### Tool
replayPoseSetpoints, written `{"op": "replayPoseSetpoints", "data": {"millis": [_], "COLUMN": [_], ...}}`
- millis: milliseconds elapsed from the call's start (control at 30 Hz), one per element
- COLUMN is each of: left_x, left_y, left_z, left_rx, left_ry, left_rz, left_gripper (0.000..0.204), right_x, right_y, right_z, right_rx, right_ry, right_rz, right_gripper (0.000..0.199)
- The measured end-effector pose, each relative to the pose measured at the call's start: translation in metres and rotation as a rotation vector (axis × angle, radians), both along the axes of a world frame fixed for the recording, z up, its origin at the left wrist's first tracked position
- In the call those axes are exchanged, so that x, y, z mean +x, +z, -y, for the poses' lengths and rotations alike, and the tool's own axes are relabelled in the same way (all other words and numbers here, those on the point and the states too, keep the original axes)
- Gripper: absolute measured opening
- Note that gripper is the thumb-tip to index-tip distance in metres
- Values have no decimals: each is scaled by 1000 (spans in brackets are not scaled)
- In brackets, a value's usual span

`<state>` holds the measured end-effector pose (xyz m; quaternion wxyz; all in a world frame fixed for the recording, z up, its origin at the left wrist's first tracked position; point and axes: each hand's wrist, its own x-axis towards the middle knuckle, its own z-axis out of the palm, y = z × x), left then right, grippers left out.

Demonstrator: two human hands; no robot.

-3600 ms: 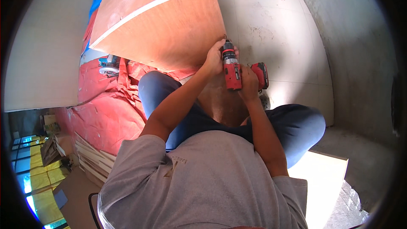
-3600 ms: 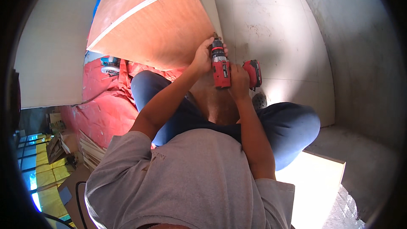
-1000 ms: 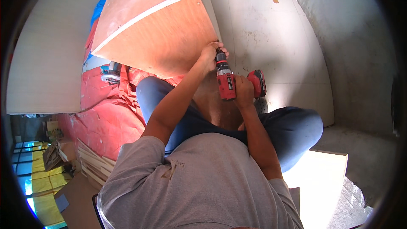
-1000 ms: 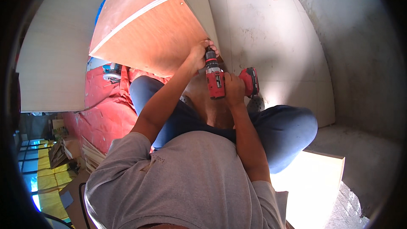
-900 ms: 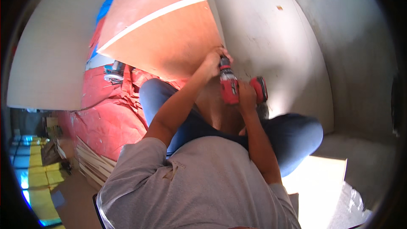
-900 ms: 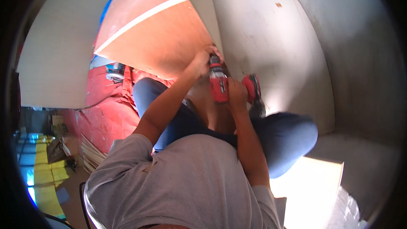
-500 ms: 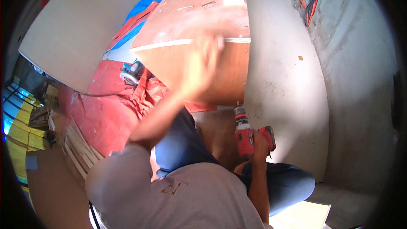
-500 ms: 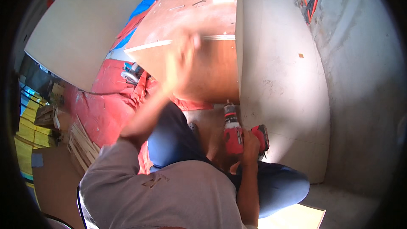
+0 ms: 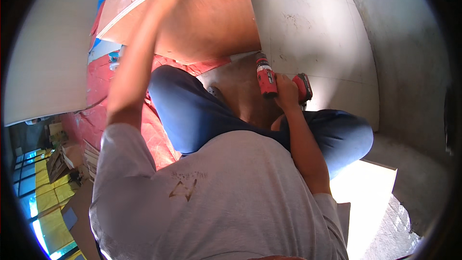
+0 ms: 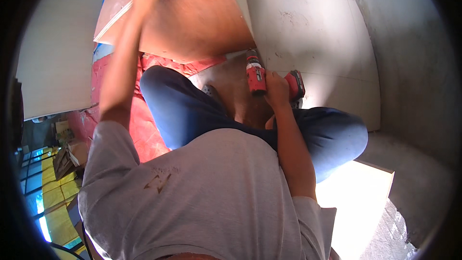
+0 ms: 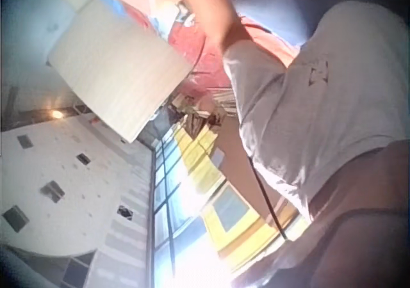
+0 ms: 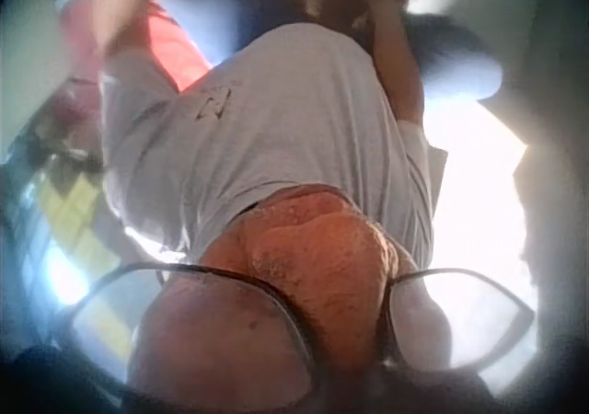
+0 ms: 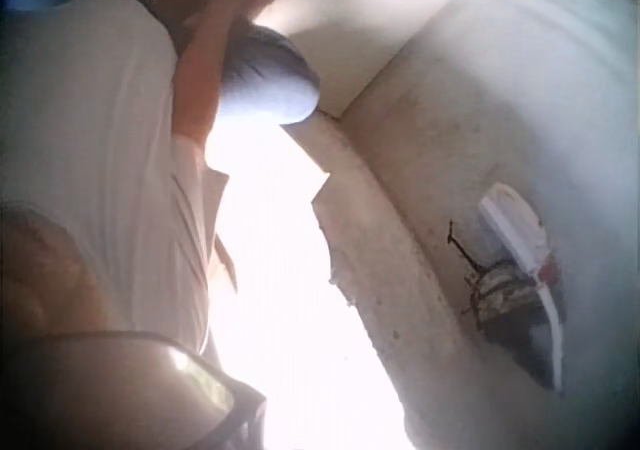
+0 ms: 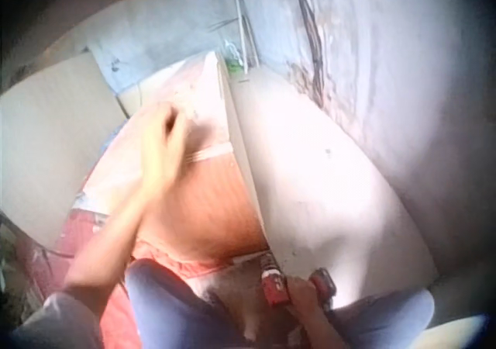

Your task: The person assembles a wooden cabinet by driving screws into its joints using a power drill and repositioning the structure by hand.

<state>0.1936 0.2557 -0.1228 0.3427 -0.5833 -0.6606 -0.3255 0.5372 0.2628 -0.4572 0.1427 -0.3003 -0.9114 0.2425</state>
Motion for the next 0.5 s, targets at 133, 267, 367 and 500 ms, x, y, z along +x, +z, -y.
{"op": "replayPoseSetpoints", "data": {"millis": [133, 267, 367, 500], "left_x": [147, 87, 143, 134], "left_y": [-167, -388, -393, -425], "left_z": [21, 65, 26, 24], "left_rx": [-465, -50, -271, -248], "left_ry": [-206, -76, -176, -25], "left_rz": [1180, 2465, 2760, 2523], "left_gripper": [37, 35, 33, 30], "right_x": [13, -66, -19, -34], "right_y": [-6, -11, -56, -62], "right_z": [-14, 6, -11, -8], "right_rx": [65, 165, 141, 116], "right_ry": [-44, 108, 14, 63], "right_rz": [104, 23, 180, 211], "right_gripper": [34, 29, 27, 30]}}
